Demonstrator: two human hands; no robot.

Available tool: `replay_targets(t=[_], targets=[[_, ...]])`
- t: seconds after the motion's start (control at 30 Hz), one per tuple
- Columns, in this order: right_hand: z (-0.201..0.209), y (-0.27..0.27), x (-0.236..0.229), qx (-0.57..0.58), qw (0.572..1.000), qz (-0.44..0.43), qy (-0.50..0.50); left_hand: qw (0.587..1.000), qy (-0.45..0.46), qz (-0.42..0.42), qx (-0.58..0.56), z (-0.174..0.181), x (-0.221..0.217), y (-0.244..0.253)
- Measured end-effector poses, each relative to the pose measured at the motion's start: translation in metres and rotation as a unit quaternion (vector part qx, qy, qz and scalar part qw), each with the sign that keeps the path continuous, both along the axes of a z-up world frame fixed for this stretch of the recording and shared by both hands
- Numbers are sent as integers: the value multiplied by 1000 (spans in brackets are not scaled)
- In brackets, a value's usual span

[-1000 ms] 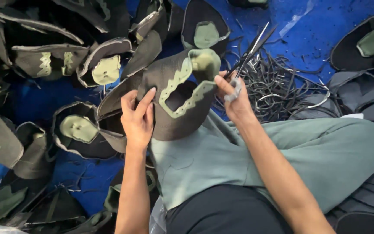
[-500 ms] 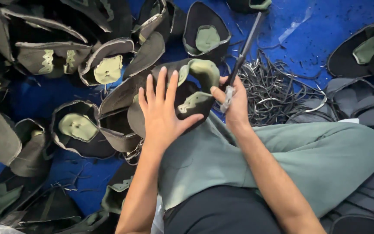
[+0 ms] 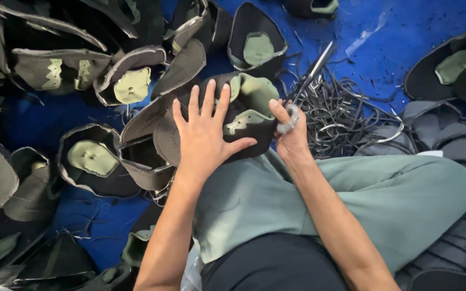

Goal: The person trims excess material and loose threads from shoe uppers using scissors.

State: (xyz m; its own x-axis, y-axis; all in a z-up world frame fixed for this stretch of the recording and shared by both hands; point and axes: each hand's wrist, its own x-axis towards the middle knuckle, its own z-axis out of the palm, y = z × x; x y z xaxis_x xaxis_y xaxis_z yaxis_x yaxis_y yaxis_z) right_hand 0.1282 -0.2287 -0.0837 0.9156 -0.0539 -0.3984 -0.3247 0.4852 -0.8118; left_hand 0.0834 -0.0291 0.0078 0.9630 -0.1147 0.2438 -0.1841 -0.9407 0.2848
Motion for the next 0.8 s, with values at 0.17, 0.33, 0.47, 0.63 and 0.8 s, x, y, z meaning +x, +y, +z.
replay_targets(t=[0.17, 0.33, 0.47, 0.63, 0.8], targets=[[-9, -1, 0, 23, 999, 11, -36, 1000, 4, -4, 2, -1, 0, -1], [-3, 3, -3, -44, 994, -28, -96, 999, -30, -31, 3, -2, -6, -2], [4, 5, -6, -62, 993, -23, -100, 997, -34, -69, -33, 2, -6, -1], [10, 8, -11, -89, 990, -10, -105, 995, -16, -52, -89, 12, 4, -12], [21, 10, -9, -117, 991, -8, -68, 994, -3, -29, -102, 20, 13, -20]])
